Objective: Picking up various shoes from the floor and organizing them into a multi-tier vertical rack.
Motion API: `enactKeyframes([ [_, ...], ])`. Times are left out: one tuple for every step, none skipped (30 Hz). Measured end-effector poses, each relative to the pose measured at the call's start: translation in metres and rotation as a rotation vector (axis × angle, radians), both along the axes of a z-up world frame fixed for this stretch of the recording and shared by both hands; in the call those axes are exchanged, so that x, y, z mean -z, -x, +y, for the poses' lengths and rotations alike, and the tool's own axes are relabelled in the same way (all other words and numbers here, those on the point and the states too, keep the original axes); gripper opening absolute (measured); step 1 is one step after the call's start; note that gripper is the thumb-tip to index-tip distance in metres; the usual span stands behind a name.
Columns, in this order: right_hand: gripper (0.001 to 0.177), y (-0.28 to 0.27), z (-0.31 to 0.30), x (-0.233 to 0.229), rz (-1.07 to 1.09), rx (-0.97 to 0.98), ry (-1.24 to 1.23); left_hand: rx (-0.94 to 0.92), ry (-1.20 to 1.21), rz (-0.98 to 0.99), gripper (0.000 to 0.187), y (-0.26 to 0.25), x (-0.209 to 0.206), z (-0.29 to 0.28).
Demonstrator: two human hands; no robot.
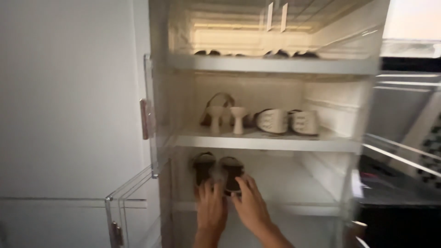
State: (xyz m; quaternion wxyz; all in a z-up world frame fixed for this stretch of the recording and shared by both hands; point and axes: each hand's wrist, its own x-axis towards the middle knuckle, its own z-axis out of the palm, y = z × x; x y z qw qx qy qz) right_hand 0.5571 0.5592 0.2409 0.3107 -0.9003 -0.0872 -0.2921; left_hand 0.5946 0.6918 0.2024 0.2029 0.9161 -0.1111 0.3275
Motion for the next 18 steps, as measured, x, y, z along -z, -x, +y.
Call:
enactKeyframes([
  [0.055,0.012,-0.003,-0.001,0.0,0.013,0.0,0.013,0.0,0.0,0.056,0.01,-0.003,-0.005],
  [0.056,0.025,-0.007,-0.002,-0.04,-0.005,-0.01,0.016,0.036,-0.057,0.052,0.021,-0.005,-0.011],
  [0.058,0.04,-0.011,-0.001,-0.077,-0.024,-0.022,0.017,0.071,-0.111,0.048,0.034,-0.005,-0.017],
  [0.058,0.056,-0.017,-0.008,-0.075,-0.013,-0.023,0.028,0.07,-0.108,0.048,0.055,-0.018,-0.026],
  [0.055,0.074,-0.018,-0.014,-0.091,-0.012,-0.058,0.038,0.111,-0.137,0.043,0.077,-0.029,-0.031],
  [0.053,0.093,-0.02,-0.019,-0.107,-0.01,-0.093,0.048,0.153,-0.165,0.038,0.1,-0.04,-0.035],
  [0.053,0.1,-0.028,-0.024,-0.111,-0.002,-0.091,0.056,0.155,-0.167,0.038,0.111,-0.054,-0.044],
  [0.053,0.108,-0.036,-0.028,-0.184,0.003,-0.093,0.065,0.176,-0.204,0.035,0.123,-0.069,-0.052],
  [0.054,0.118,-0.041,-0.029,-0.252,0.006,-0.098,0.069,0.193,-0.235,0.032,0.138,-0.08,-0.056],
  [0.054,0.144,-0.043,-0.046,-0.25,0.011,-0.099,0.074,0.192,-0.232,0.032,0.156,-0.09,-0.061],
  [0.056,0.169,-0.046,-0.065,-0.25,0.014,-0.115,0.077,0.198,-0.281,0.033,0.172,-0.1,-0.067],
  [0.059,0.193,-0.049,-0.084,-0.25,0.017,-0.13,0.081,0.204,-0.329,0.034,0.188,-0.111,-0.072],
  [0.059,0.208,-0.056,-0.097,-0.261,0.017,-0.131,0.083,0.202,-0.339,0.034,0.203,-0.125,-0.078],
  [0.062,0.223,-0.062,-0.109,-0.345,0.034,-0.094,0.104,0.217,-0.383,0.041,0.219,-0.139,-0.083],
  [0.066,0.238,-0.067,-0.118,-0.425,0.05,-0.057,0.123,0.23,-0.424,0.049,0.235,-0.15,-0.086],
  [0.066,0.249,-0.076,-0.128,-0.431,0.047,-0.059,0.121,0.228,-0.431,0.049,0.246,-0.16,-0.093],
  [0.069,0.261,-0.085,-0.135,-0.463,0.111,0.015,0.132,0.19,-0.444,0.057,0.258,-0.168,-0.1],
  [0.073,0.273,-0.095,-0.142,-0.495,0.174,0.088,0.143,0.152,-0.456,0.065,0.269,-0.176,-0.108],
])
